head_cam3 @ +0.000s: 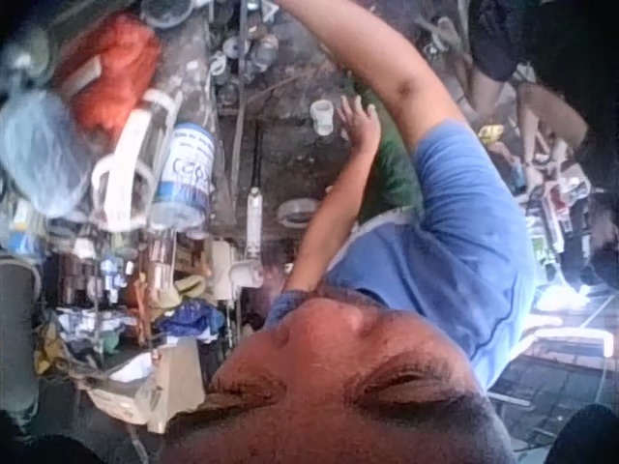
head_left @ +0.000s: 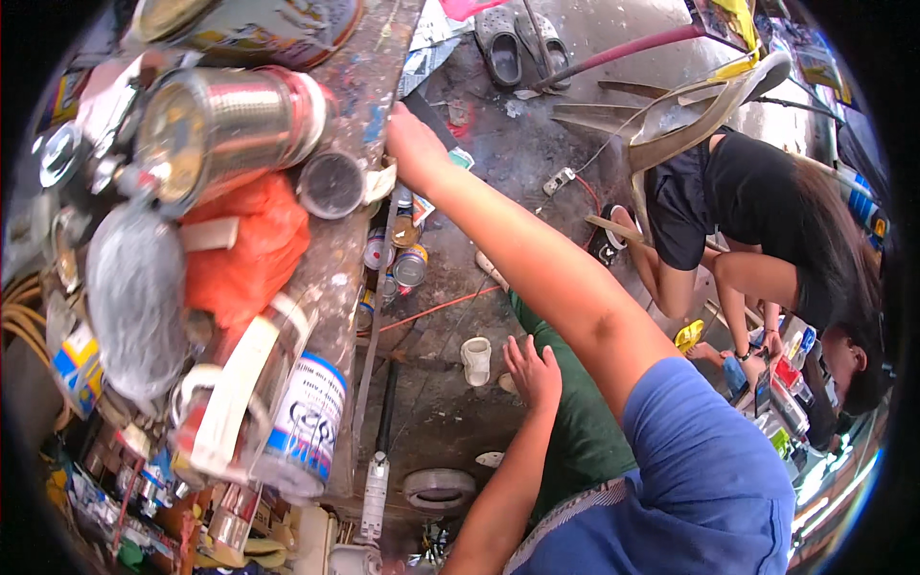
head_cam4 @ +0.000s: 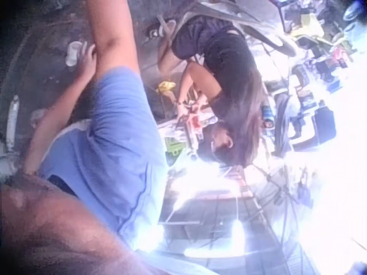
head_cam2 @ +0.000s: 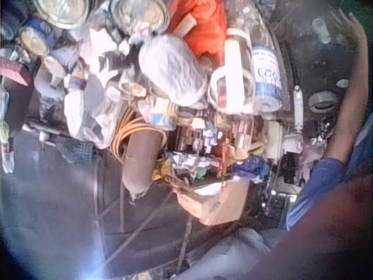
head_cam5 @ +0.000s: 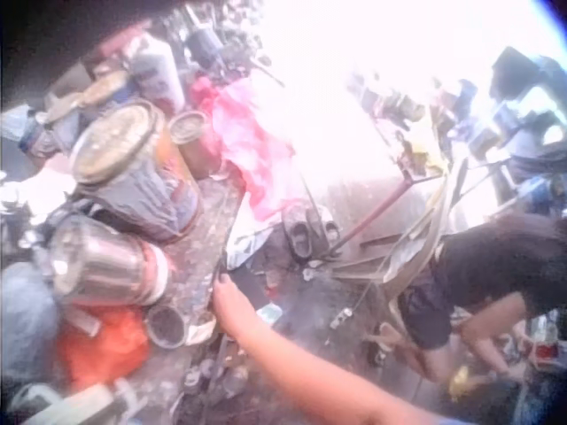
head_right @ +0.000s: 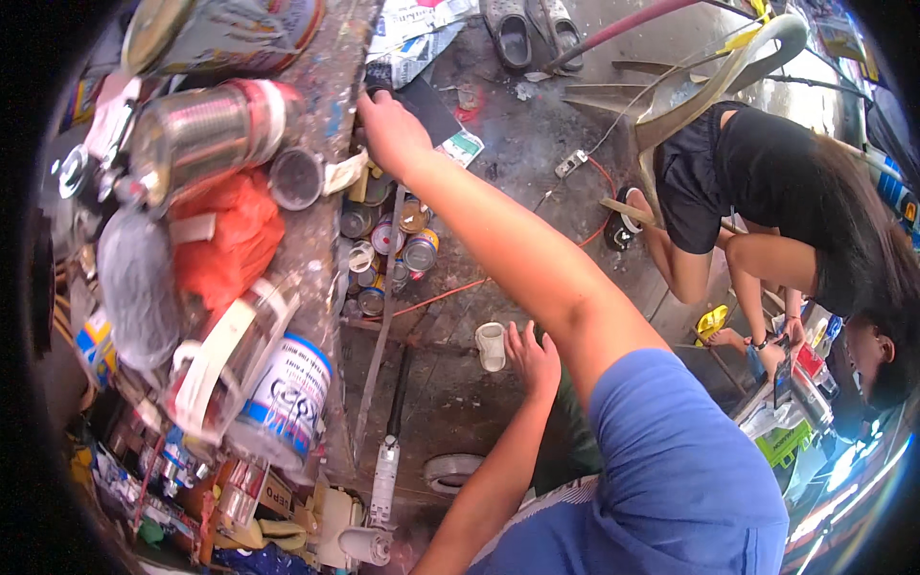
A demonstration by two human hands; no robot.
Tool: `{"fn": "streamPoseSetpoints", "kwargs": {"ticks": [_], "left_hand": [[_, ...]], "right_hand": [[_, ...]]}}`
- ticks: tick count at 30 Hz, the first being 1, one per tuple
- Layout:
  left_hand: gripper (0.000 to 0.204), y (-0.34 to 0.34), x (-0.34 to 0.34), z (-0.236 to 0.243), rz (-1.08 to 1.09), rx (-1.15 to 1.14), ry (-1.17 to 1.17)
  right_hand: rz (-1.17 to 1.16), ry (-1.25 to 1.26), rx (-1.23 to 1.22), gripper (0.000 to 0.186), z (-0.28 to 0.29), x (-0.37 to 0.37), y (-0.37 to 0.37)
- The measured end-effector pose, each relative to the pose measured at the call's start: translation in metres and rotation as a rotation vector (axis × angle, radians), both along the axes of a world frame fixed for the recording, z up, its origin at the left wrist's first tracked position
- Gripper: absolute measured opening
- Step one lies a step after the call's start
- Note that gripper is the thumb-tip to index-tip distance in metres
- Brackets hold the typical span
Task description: The person examines sheets of sandpaper, chooses a piece, dips it into a bucket of water, and sands the upper rear side panel of a white truck.
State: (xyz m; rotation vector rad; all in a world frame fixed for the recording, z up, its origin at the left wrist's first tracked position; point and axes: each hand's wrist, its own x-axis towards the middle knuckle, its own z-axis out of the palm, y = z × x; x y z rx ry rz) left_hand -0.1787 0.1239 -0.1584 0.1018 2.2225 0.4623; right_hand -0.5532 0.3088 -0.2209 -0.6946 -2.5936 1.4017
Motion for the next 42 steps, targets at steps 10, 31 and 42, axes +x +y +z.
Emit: {"fn": "streamPoseSetpoints", "kwargs": {"ticks": [10, 31, 42], "left_hand": [[0.047, -0.020, -0.009, 0.038, 0.352, 0.059, 0.060], [0.044, 0.022, -0.320, -0.057, 1.299, 0.831, -0.485], [0.047, 0.028, -0.323, -0.055, 1.216, 0.868, -0.528]], "right_hand": [[-0.353, -0.052, -0.179, 0.047, -0.006, 0.028, -0.022], [-0.185, 0.148, -0.255, 0.045, 0.055, 0.166, -0.088], [-0.027, 0.269, -0.124, 0.039, 0.045, 0.184, -0.087]]}}
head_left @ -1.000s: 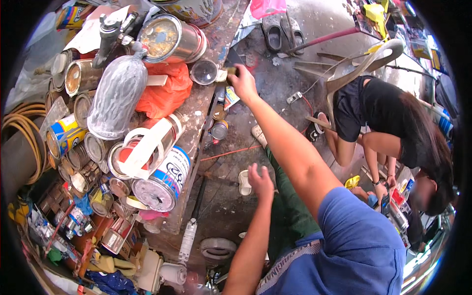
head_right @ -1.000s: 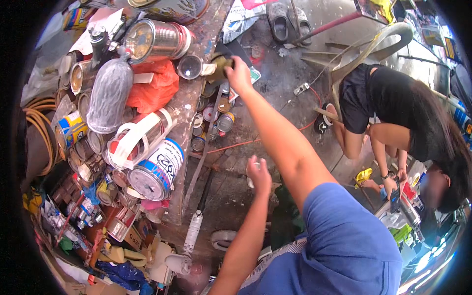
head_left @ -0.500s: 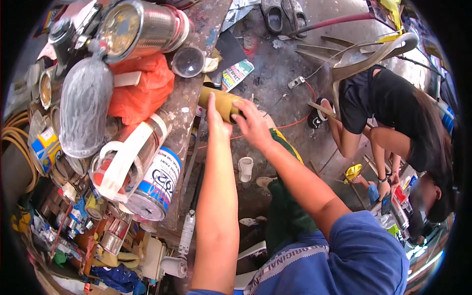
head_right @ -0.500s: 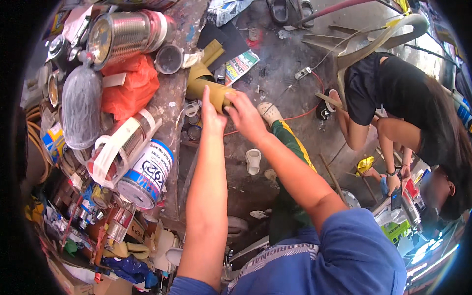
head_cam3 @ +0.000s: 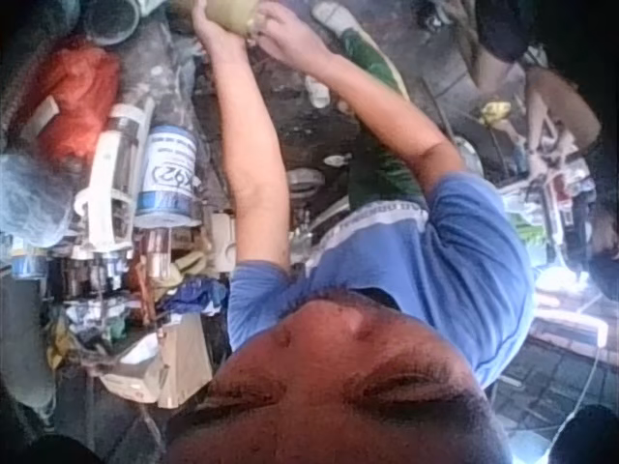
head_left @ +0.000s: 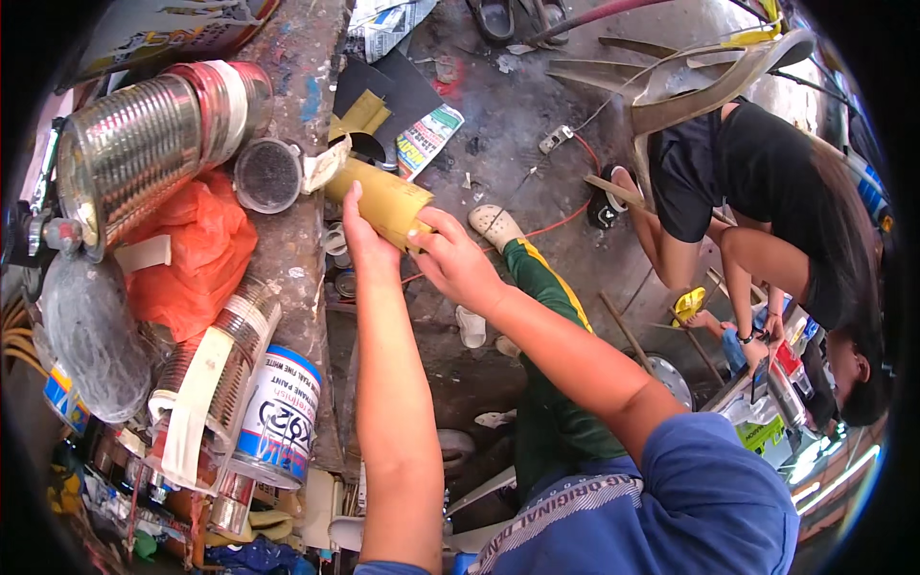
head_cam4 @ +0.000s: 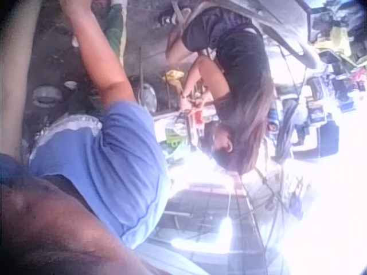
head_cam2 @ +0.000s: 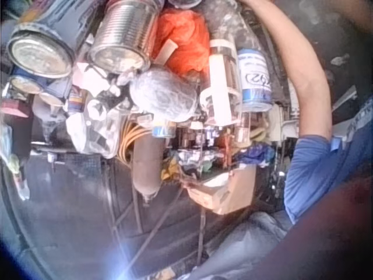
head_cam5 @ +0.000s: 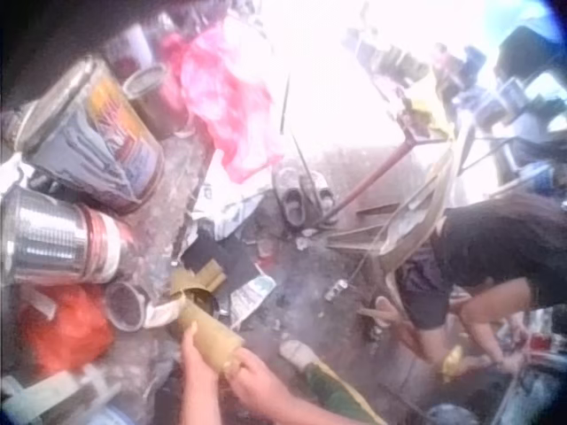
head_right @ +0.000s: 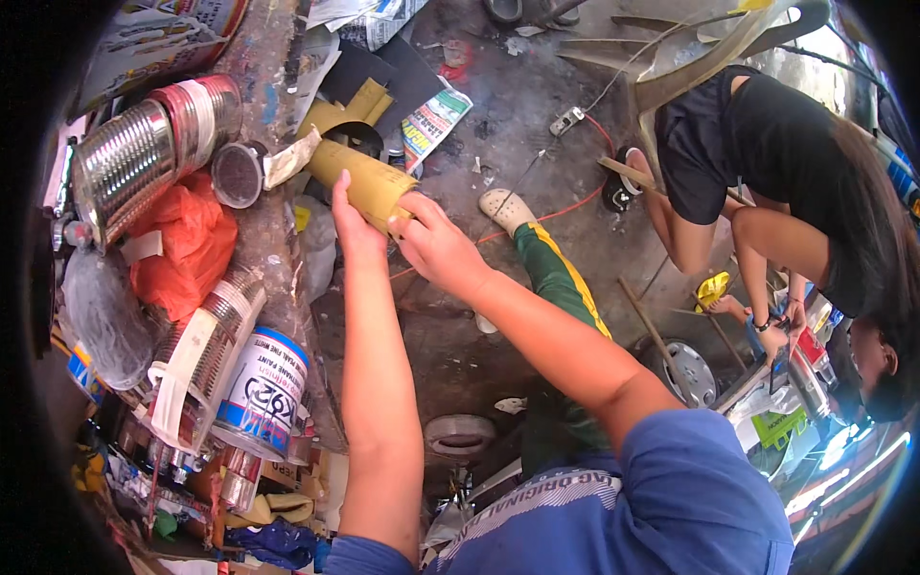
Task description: The person examines sheets of sandpaper, chooses a piece, dips it into a bucket of water, and sands the upper rear side panel of a white truck.
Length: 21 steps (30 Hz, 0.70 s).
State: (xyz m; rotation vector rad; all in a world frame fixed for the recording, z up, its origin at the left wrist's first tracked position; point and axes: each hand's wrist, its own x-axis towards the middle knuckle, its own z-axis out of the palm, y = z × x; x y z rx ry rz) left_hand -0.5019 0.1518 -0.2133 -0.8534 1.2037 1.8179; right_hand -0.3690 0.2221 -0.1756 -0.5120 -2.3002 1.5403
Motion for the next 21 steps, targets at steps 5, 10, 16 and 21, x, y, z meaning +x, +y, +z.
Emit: {"fn": "streamPoseSetpoints", "kwargs": {"ticks": [5, 10, 16, 21], "left_hand": [[0.055, -0.016, 0.014, 0.012, 0.108, 0.010, 0.078], [0.062, -0.037, 0.012, 0.014, 0.269, 0.281, 0.105], [0.060, -0.048, 0.002, 0.007, 0.305, 0.320, 0.081], [0.057, -0.058, -0.002, 0.004, 0.141, 0.244, 0.101]], "right_hand": [[-0.052, -0.033, -0.203, 0.038, 0.020, 0.015, -0.010], [-0.306, -0.170, -0.769, 0.037, 0.031, 0.009, -0.017], [-0.342, -0.335, -1.381, 0.027, 0.001, -0.007, 0.013], [-0.305, -0.320, -1.683, 0.025, -0.018, -0.004, 0.015]]}}
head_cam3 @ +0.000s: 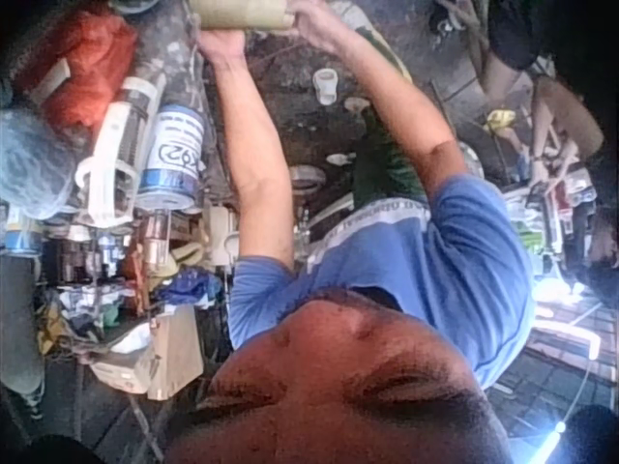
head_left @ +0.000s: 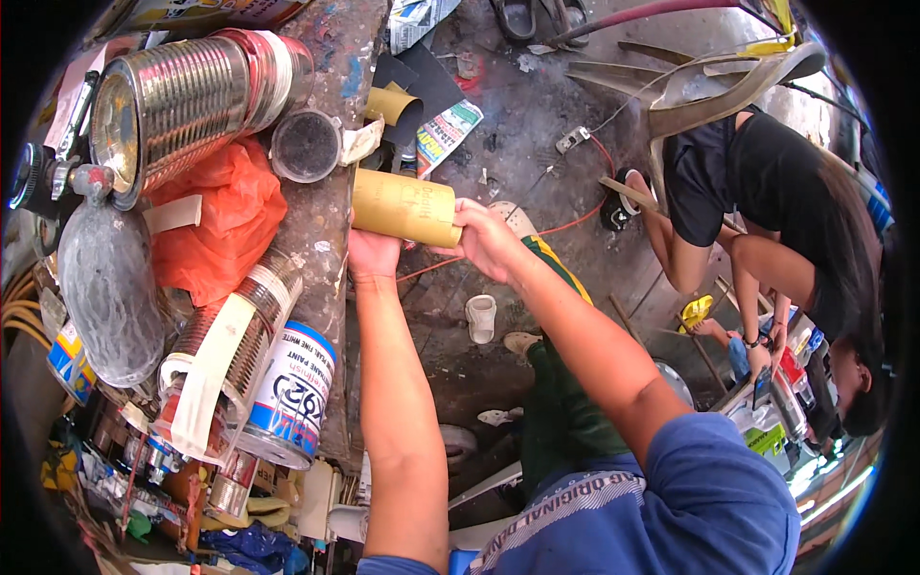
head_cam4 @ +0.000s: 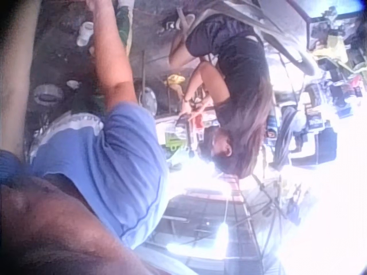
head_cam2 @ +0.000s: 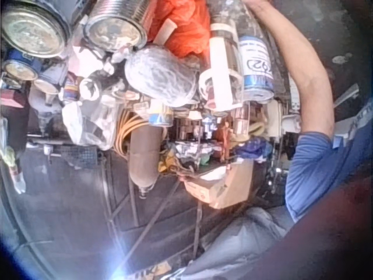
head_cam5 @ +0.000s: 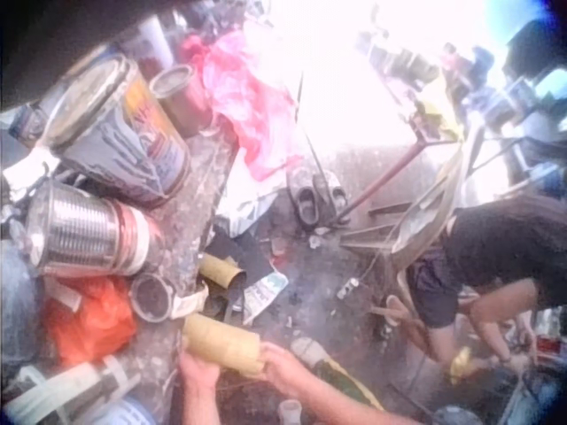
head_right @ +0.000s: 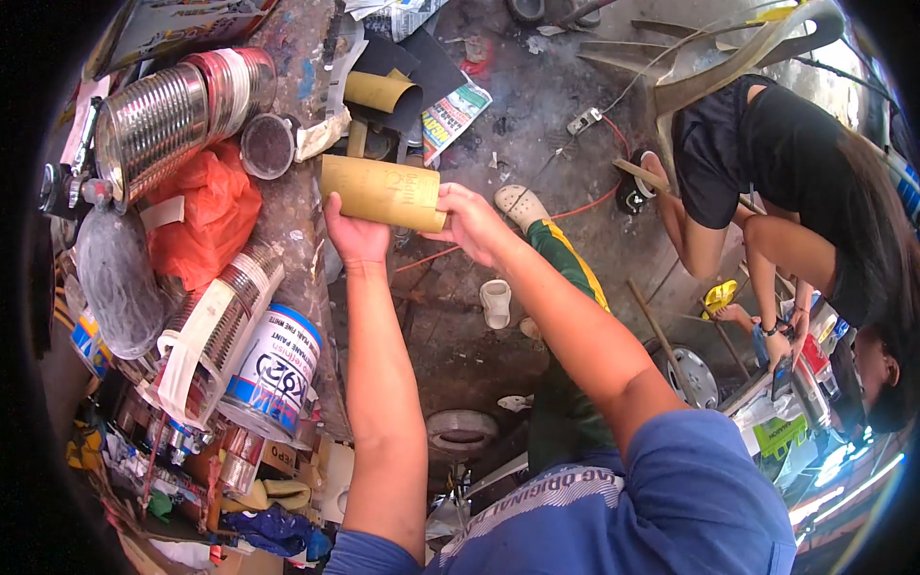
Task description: The person examines sheets of sandpaper, chooses a piece, dips it into a bucket of water, and sands the upper rear side panel of a white truck.
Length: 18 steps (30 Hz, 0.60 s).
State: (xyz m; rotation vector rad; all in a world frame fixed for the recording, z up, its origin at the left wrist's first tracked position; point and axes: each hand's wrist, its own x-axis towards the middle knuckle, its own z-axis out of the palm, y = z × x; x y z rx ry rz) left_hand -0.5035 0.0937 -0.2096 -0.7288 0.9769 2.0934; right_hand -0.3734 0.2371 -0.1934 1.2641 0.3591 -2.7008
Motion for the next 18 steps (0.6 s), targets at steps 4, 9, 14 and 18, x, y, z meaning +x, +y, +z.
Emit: {"fn": "streamPoseSetpoints", "kwargs": {"ticks": [4, 9, 14, 18], "left_hand": [[0.060, -0.012, 0.008, 0.003, 0.007, -0.118, -0.030], [0.067, -0.037, 0.020, 0.010, -0.164, -0.123, -0.048], [0.068, -0.054, 0.031, 0.013, -0.226, -0.081, -0.083], [0.065, -0.057, 0.036, 0.016, -0.276, -0.170, -0.158]], "right_hand": [[0.044, 0.027, -0.224, 0.044, -0.020, 0.007, 0.003], [0.281, -0.119, -0.294, 0.053, -0.039, 0.014, -0.004], [0.426, -0.115, -0.109, 0.050, -0.028, 0.016, -0.015], [0.368, -0.028, -0.102, 0.044, -0.012, 0.019, -0.006]]}}
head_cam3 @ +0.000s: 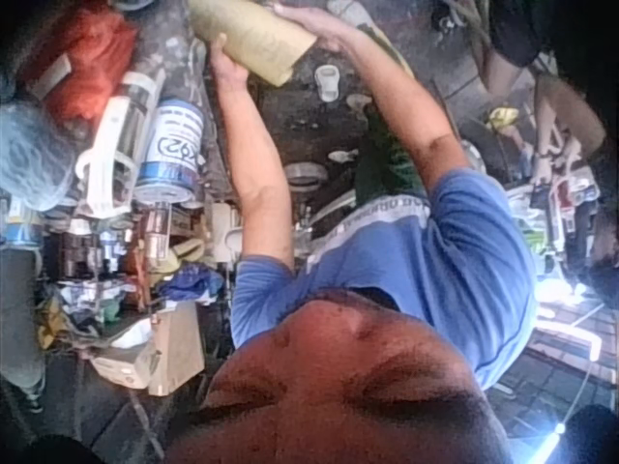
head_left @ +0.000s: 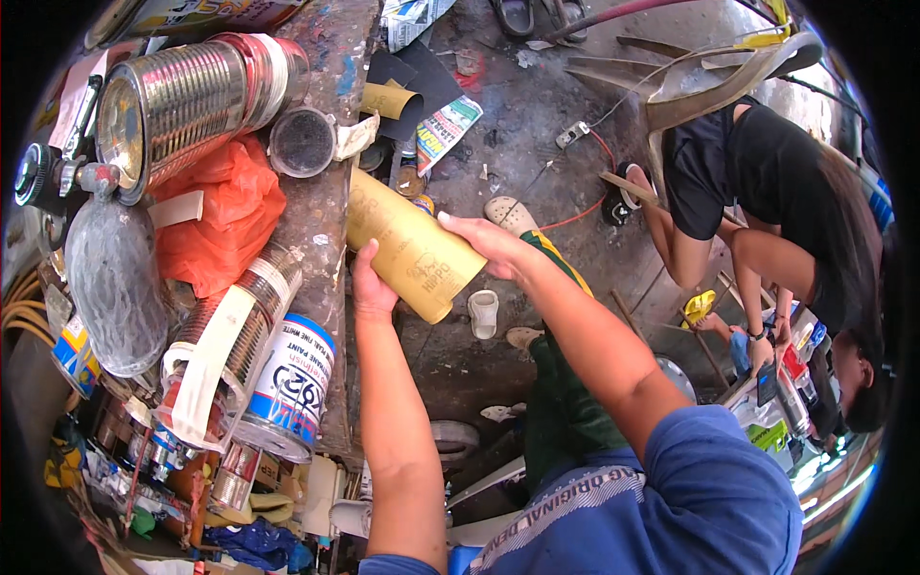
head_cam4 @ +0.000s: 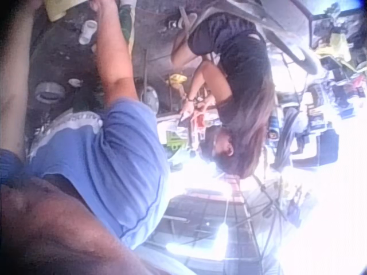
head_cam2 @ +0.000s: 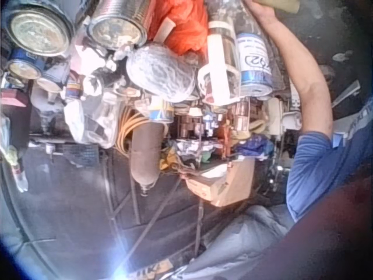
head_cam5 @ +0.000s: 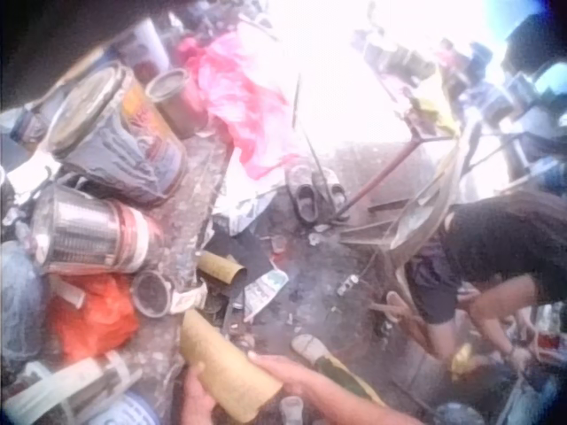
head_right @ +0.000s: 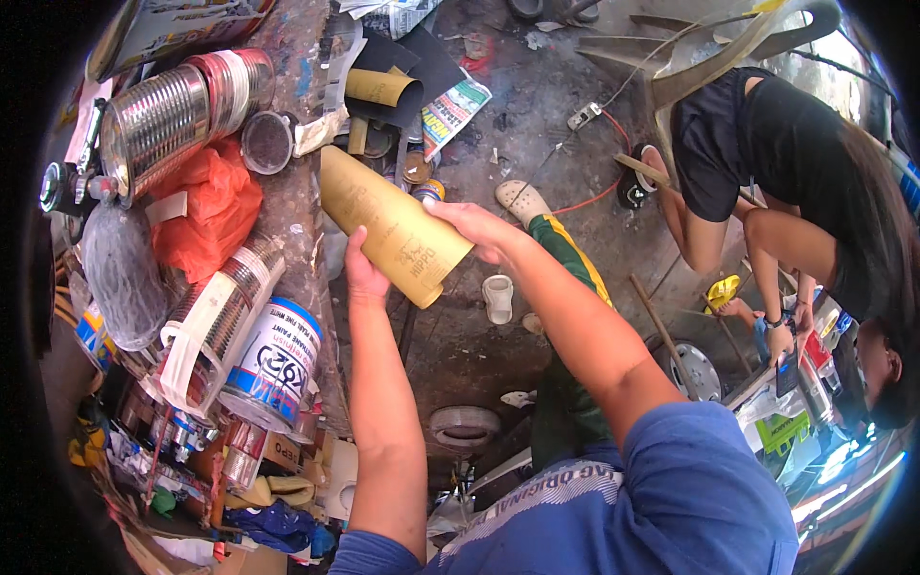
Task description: The person examines sheets of sandpaper, chooses a piece, dips it into a bucket of water, and sands the upper rear side panel of a white truck.
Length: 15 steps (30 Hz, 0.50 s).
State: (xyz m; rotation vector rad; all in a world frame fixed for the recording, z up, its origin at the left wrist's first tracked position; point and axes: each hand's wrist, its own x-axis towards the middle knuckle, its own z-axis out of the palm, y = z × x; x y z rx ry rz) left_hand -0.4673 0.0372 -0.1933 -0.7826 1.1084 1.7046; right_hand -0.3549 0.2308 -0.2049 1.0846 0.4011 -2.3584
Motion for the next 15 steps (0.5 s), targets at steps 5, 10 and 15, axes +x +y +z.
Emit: {"fn": "streamPoseSetpoints", "kwargs": {"ticks": [5, 10, 15], "left_hand": [[0.071, -0.009, 0.010, -0.004, -0.003, 0.049, -0.004], [0.081, -0.026, 0.022, -0.015, 0.029, 0.120, 0.218], [0.088, -0.030, 0.015, -0.018, 0.273, 0.233, 0.189]], "right_hand": [[0.076, 0.077, 0.125, 0.042, -0.006, 0.000, 0.015], [0.141, 0.289, 0.406, 0.042, -0.030, -0.025, 0.017], [0.217, 0.368, 0.401, 0.044, -0.036, -0.064, 0.021]]}}
